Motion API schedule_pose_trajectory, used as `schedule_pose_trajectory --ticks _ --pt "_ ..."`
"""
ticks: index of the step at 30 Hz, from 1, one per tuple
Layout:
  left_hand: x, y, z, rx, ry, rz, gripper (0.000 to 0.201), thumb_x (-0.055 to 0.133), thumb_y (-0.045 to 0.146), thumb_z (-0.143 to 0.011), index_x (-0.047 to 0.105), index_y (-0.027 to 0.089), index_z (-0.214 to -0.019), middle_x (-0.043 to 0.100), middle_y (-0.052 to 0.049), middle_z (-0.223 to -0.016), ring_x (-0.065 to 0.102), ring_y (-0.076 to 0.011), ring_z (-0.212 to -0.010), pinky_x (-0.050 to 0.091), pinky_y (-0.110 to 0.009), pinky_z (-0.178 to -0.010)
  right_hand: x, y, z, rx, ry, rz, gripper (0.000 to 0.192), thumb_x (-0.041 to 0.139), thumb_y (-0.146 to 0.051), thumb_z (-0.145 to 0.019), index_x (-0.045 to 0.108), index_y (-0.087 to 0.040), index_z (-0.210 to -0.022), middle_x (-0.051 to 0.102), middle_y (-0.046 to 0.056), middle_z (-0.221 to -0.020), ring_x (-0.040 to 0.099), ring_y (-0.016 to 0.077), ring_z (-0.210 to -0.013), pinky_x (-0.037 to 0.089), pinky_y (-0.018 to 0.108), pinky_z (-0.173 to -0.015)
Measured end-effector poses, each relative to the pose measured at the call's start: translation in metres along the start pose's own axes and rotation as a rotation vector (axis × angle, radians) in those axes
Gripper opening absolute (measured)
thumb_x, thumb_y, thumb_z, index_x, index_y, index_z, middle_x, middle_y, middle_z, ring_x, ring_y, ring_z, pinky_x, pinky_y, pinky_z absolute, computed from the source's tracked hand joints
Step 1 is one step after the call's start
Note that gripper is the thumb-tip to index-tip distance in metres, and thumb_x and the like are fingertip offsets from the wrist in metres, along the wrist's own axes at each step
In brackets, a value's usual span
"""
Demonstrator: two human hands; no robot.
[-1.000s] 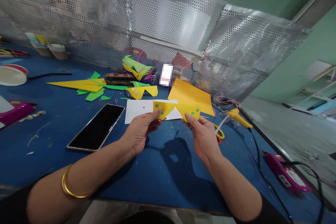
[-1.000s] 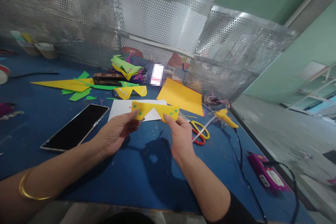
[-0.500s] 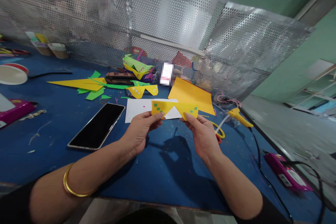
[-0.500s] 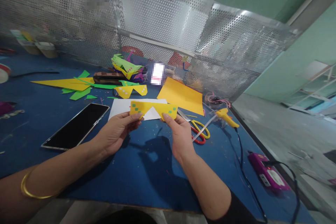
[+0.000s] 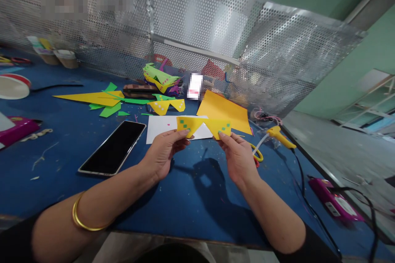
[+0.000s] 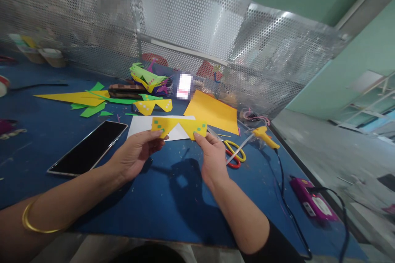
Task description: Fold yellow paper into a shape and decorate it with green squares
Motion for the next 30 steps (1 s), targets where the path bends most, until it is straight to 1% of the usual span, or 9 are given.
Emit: schedule_pose_trajectory --ticks 7,12,14,16,19,22,26,30 --pt "0.0029 0.0022 0.0026 0.044 0.003 0.0 0.027 0.089 0.027 -0.053 0.077 0.014 -0.074 0.072 -0.003 -0.076 0.059 -0.0108 -0.069 0.046 -0.021 -0.071 -0.0028 0.0006 -0.0028 -0.032 0.017 -0.022 0.019 0.083 -0.023 -0.062 0.076 -0.02 -0.079 0.077 0.001 -0.083 0.069 0.0175 -0.087 0.051 0.032 -0.085" --pt "0.0034 0.001 0.0029 0.024 -0.022 0.018 0.022 0.085 0.03 -0.062 0.077 0.014 -0.075 0.072 -0.004 -0.076 0.06 -0.012 -0.069 0.046 -0.023 -0.07 -0.0022 -0.0011 -0.0011 -0.03 0.02 -0.042 0.017 0.083 -0.023 -0.063 0.076 -0.021 -0.078 0.077 0.0 -0.083 0.07 0.0168 -0.087 0.052 0.031 -0.083" --pt "0.0026 0.0018 0.0021 0.015 0.003 0.063 0.019 0.082 0.029 -0.066 0.076 0.015 -0.078 0.072 -0.003 -0.077 0.061 -0.0124 -0.068 0.047 -0.024 -0.069 -0.0018 -0.0017 -0.0004 -0.016 0.019 -0.045 0.016 0.083 -0.023 -0.063 0.076 -0.021 -0.078 0.077 0.0 -0.084 0.07 0.0161 -0.085 0.052 0.029 -0.082" --pt "0.0015 0.0036 0.0012 0.009 0.057 0.108 0.015 0.081 0.025 -0.068 0.075 0.016 -0.079 0.072 -0.003 -0.078 0.061 -0.0116 -0.066 0.047 -0.024 -0.067 -0.0015 -0.002 0.0001 0.002 0.014 -0.046 0.017 0.083 -0.023 -0.063 0.076 -0.021 -0.079 0.078 0.001 -0.085 0.07 0.0157 -0.084 0.052 0.028 -0.081" --pt "0.0012 0.0063 0.0005 -0.011 0.124 0.144 0.007 0.079 0.017 -0.07 0.074 0.015 -0.075 0.072 -0.002 -0.076 0.059 -0.0094 -0.064 0.047 -0.022 -0.064 -0.0007 -0.0016 0.0006 0.039 -0.002 -0.052 0.02 0.083 -0.022 -0.062 0.077 -0.02 -0.081 0.078 0.002 -0.088 0.07 0.0157 -0.082 0.052 0.028 -0.079" --pt "0.0015 0.0071 0.0003 -0.024 0.143 0.153 0.004 0.077 0.015 -0.072 0.073 0.015 -0.073 0.071 -0.002 -0.075 0.059 -0.0089 -0.064 0.047 -0.02 -0.062 0.0001 -0.0014 0.0004 0.067 -0.012 -0.069 0.022 0.084 -0.024 -0.062 0.077 -0.02 -0.083 0.078 0.003 -0.092 0.069 0.0151 -0.081 0.052 0.026 -0.075" --pt "0.0007 0.0056 -0.0004 -0.016 0.121 0.142 0.007 0.079 0.018 -0.07 0.074 0.016 -0.075 0.072 -0.002 -0.078 0.059 -0.0089 -0.065 0.047 -0.02 -0.063 0.0013 -0.0033 -0.0003 0.058 -0.001 -0.122 0.025 0.087 -0.027 -0.06 0.076 -0.021 -0.081 0.077 0.001 -0.09 0.068 0.0129 -0.08 0.05 0.022 -0.069" --pt "-0.0005 0.0034 -0.0014 -0.012 0.09 0.121 0.017 0.084 0.021 -0.064 0.075 0.015 -0.077 0.072 -0.002 -0.08 0.058 -0.009 -0.065 0.046 -0.021 -0.063 0.0009 -0.0043 -0.0005 0.056 0.048 -0.104 0.024 0.088 -0.027 -0.056 0.073 -0.02 -0.073 0.076 0.0 -0.083 0.067 0.0134 -0.073 0.05 0.024 -0.067"
Point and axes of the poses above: each hand's wrist, its own z-axis away from the middle knuckle, its own x-axis out of the palm, y = z × x, the point moved 3 cm from there along -z, towards the middle knuckle
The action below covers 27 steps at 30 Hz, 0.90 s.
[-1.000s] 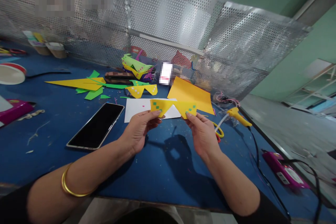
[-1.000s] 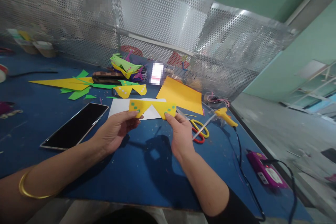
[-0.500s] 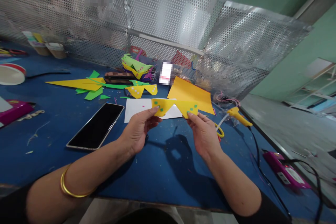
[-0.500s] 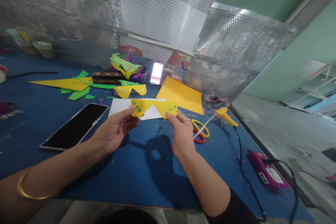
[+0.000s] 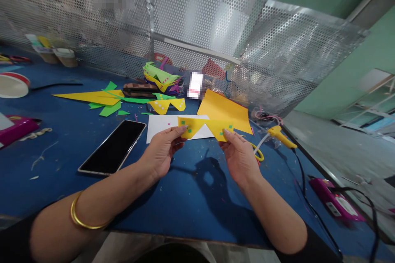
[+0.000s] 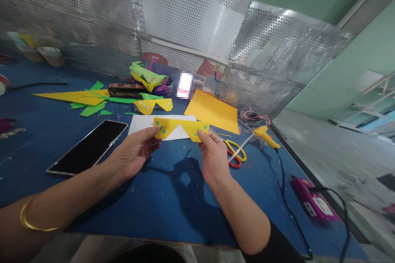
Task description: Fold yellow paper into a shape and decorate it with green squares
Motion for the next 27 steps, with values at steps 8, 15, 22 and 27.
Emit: schedule_pose_trajectory --ticks 8,15,22,27 --pt "-0.001 0.0 -0.001 0.031 0.056 -0.049 0.033 0.092 0.025 -0.047 0.073 0.015 -0.073 0.072 -0.003 -0.082 0.058 -0.0111 -0.069 0.045 -0.022 -0.063 -0.002 0.004 0.0 -0.03 -0.006 0.028 0.023 0.088 -0.028 -0.056 0.071 -0.02 -0.067 0.075 0.001 -0.076 0.068 0.0153 -0.074 0.053 0.027 -0.072" --pt "0.001 0.0 -0.001 0.045 0.048 -0.039 0.037 0.094 0.026 -0.043 0.072 0.015 -0.07 0.071 -0.003 -0.08 0.058 -0.0121 -0.071 0.044 -0.022 -0.063 0.001 0.003 0.001 -0.031 -0.038 -0.009 0.019 0.086 -0.027 -0.06 0.072 -0.02 -0.072 0.077 0.003 -0.086 0.071 0.0174 -0.084 0.054 0.028 -0.079" --pt "0.0 -0.003 -0.001 -0.009 -0.023 -0.075 0.031 0.09 0.029 -0.053 0.073 0.015 -0.076 0.071 -0.003 -0.079 0.058 -0.0123 -0.069 0.043 -0.023 -0.065 -0.003 0.004 -0.008 0.078 -0.022 -0.125 0.019 0.077 -0.033 -0.07 0.071 -0.023 -0.086 0.078 0.001 -0.094 0.071 0.0196 -0.095 0.056 0.029 -0.077" --pt "0.001 -0.002 0.0 0.016 -0.038 -0.062 0.035 0.09 0.03 -0.05 0.075 0.018 -0.079 0.074 -0.005 -0.088 0.058 -0.0137 -0.071 0.043 -0.025 -0.066 -0.005 0.005 -0.011 0.075 -0.016 -0.093 0.02 0.077 -0.033 -0.07 0.07 -0.023 -0.085 0.077 0.002 -0.093 0.072 0.0204 -0.094 0.057 0.029 -0.073"
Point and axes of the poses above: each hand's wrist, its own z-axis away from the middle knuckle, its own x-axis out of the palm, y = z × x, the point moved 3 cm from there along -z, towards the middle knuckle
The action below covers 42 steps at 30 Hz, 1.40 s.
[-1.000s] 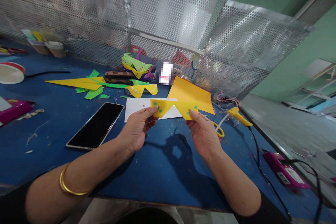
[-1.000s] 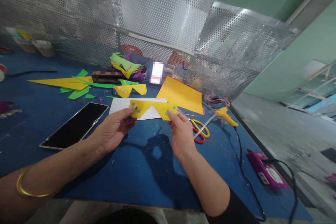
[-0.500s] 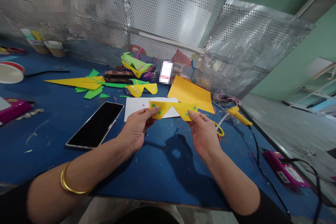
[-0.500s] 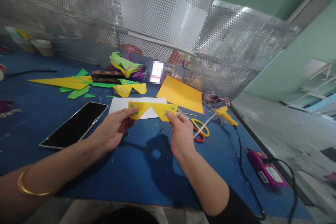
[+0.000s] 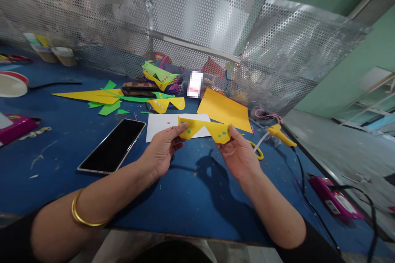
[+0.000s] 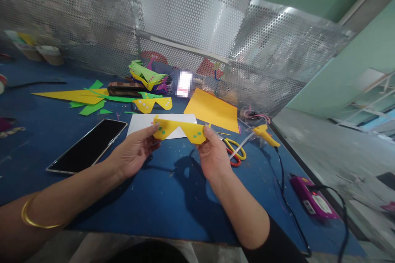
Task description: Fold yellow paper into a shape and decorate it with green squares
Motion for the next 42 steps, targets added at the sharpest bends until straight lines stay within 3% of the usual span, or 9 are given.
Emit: schedule_pose_trajectory --ticks 6,14,21,28,36,42 --pt "0.0 0.002 0.0 0.019 0.04 -0.015 0.037 0.091 0.035 -0.049 0.076 0.018 -0.079 0.074 -0.005 -0.087 0.059 -0.0134 -0.073 0.042 -0.023 -0.065 0.003 0.001 0.003 -0.016 -0.057 0.0 0.02 0.081 -0.031 -0.067 0.07 -0.022 -0.081 0.076 0.0 -0.088 0.07 0.0192 -0.094 0.056 0.031 -0.084" --pt "-0.001 0.004 0.001 0.077 0.029 -0.077 0.044 0.091 0.043 -0.049 0.075 0.017 -0.079 0.073 -0.005 -0.088 0.057 -0.0138 -0.074 0.041 -0.024 -0.067 0.002 0.0 0.002 -0.036 -0.058 0.02 0.019 0.082 -0.03 -0.067 0.071 -0.021 -0.079 0.076 0.001 -0.087 0.069 0.019 -0.092 0.055 0.031 -0.081" --pt "0.0 0.004 0.0 0.079 -0.053 -0.092 0.049 0.087 0.052 -0.058 0.075 0.018 -0.091 0.073 -0.006 -0.094 0.061 -0.0165 -0.083 0.046 -0.025 -0.069 0.005 -0.01 0.004 -0.09 -0.155 0.071 0.02 0.084 -0.03 -0.064 0.071 -0.022 -0.077 0.074 0.0 -0.086 0.068 0.0171 -0.089 0.053 0.029 -0.082" --pt "-0.001 0.01 0.002 0.07 -0.055 -0.087 0.039 0.067 0.049 -0.084 0.074 0.018 -0.105 0.073 -0.008 -0.105 0.064 -0.0152 -0.084 0.05 -0.025 -0.068 0.0 -0.013 0.001 -0.215 -0.195 0.207 0.018 0.083 -0.03 -0.063 0.073 -0.024 -0.077 0.07 -0.003 -0.079 0.063 0.0132 -0.078 0.051 0.028 -0.079" --pt "-0.001 0.014 0.002 0.174 -0.074 -0.111 0.035 0.069 0.046 -0.082 0.075 0.02 -0.106 0.072 -0.007 -0.113 0.063 -0.0188 -0.097 0.051 -0.026 -0.074 -0.004 -0.019 0.002 -0.522 -0.128 0.57 0.037 0.077 -0.033 -0.074 0.07 -0.023 -0.108 0.076 0.004 -0.099 0.069 0.0208 -0.094 0.055 0.04 -0.087" --pt "-0.001 0.015 0.001 0.201 -0.1 -0.183 0.037 0.069 0.045 -0.082 0.074 0.023 -0.11 0.07 -0.006 -0.121 0.062 -0.0205 -0.102 0.05 -0.027 -0.074 0.0 -0.025 0.01 -0.686 -0.08 0.841 0.032 0.067 -0.036 -0.083 0.07 -0.02 -0.111 0.077 0.006 -0.1 0.069 0.0229 -0.096 0.052 0.046 -0.094"
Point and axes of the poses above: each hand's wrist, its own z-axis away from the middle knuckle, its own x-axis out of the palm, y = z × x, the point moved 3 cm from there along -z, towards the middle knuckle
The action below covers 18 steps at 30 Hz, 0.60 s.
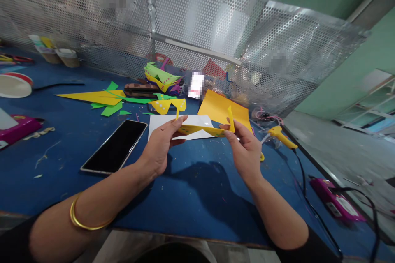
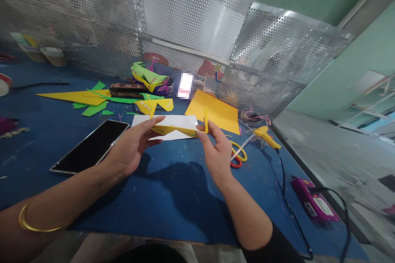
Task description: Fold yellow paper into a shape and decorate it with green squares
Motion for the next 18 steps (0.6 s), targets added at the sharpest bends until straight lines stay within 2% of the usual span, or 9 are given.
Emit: schedule_pose_trajectory --ticks 12,18 --pt "0.0007 -0.0003 0.0012 0.009 -0.047 -0.041 0.04 0.068 0.049 -0.081 0.074 0.024 -0.112 0.068 -0.005 -0.122 0.061 -0.0216 -0.105 0.048 -0.027 -0.076 0.0013 -0.0031 0.0019 -0.033 -0.014 0.075 0.033 0.059 -0.035 -0.087 0.069 -0.017 -0.112 0.077 0.009 -0.102 0.068 0.0255 -0.1 0.049 0.048 -0.096" --pt "0.0004 0.0005 0.0013 0.013 -0.041 -0.05 0.042 0.073 0.053 -0.076 0.076 0.025 -0.107 0.07 -0.005 -0.12 0.061 -0.0227 -0.103 0.046 -0.03 -0.079 0.0011 0.0008 0.0021 -0.007 -0.013 0.05 0.037 0.059 -0.038 -0.087 0.067 -0.018 -0.117 0.076 0.009 -0.104 0.066 0.0258 -0.103 0.047 0.048 -0.099"
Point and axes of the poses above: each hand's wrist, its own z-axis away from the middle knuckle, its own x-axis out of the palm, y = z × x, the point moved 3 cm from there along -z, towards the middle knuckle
